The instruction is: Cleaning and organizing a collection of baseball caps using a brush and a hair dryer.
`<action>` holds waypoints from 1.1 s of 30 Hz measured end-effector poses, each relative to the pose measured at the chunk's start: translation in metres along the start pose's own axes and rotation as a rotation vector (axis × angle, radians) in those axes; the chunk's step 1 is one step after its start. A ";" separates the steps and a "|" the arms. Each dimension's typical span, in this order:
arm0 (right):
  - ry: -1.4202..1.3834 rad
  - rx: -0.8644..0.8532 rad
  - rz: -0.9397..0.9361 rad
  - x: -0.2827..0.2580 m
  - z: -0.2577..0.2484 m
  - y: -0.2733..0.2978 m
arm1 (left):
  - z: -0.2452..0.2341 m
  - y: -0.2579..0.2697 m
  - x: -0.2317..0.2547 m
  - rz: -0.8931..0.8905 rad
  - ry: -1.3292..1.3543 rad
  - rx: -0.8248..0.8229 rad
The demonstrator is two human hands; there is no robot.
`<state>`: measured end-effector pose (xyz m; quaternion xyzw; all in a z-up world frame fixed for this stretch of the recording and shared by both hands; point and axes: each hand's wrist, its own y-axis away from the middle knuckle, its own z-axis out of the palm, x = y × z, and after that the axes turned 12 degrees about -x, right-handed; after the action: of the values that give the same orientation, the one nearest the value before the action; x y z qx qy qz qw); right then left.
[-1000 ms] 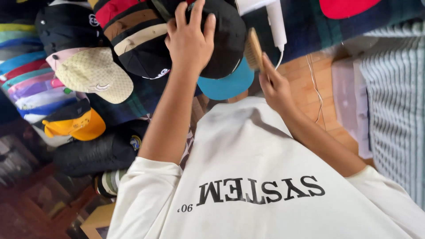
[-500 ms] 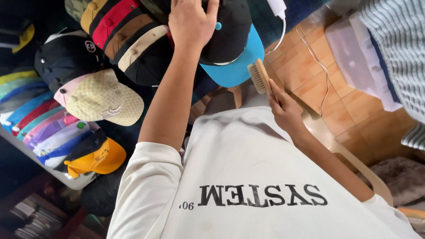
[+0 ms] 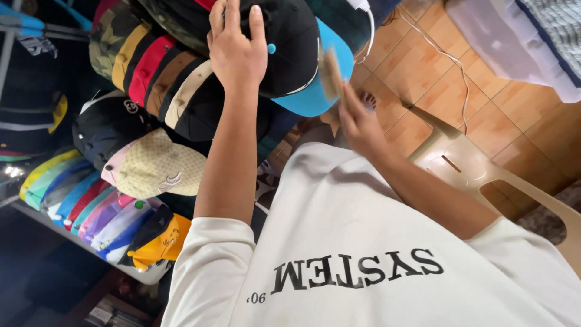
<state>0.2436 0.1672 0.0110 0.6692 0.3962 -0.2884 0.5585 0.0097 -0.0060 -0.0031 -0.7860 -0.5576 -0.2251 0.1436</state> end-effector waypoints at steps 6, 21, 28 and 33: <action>0.080 -0.169 0.197 0.053 0.008 0.078 | 0.001 0.000 -0.002 -0.015 0.006 0.011; 0.684 0.323 -0.634 -0.014 -0.008 -0.058 | -0.016 0.003 0.015 -0.157 0.085 -0.094; 0.395 0.290 -0.728 -0.005 -0.003 -0.011 | -0.010 0.008 0.009 -0.088 0.068 -0.036; 0.646 0.415 -0.622 0.004 -0.001 -0.079 | -0.008 0.004 0.009 -0.081 0.071 -0.023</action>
<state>0.1785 0.1737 -0.0326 0.6715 0.6644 -0.2921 0.1495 0.0140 -0.0037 0.0086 -0.7559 -0.5809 -0.2648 0.1451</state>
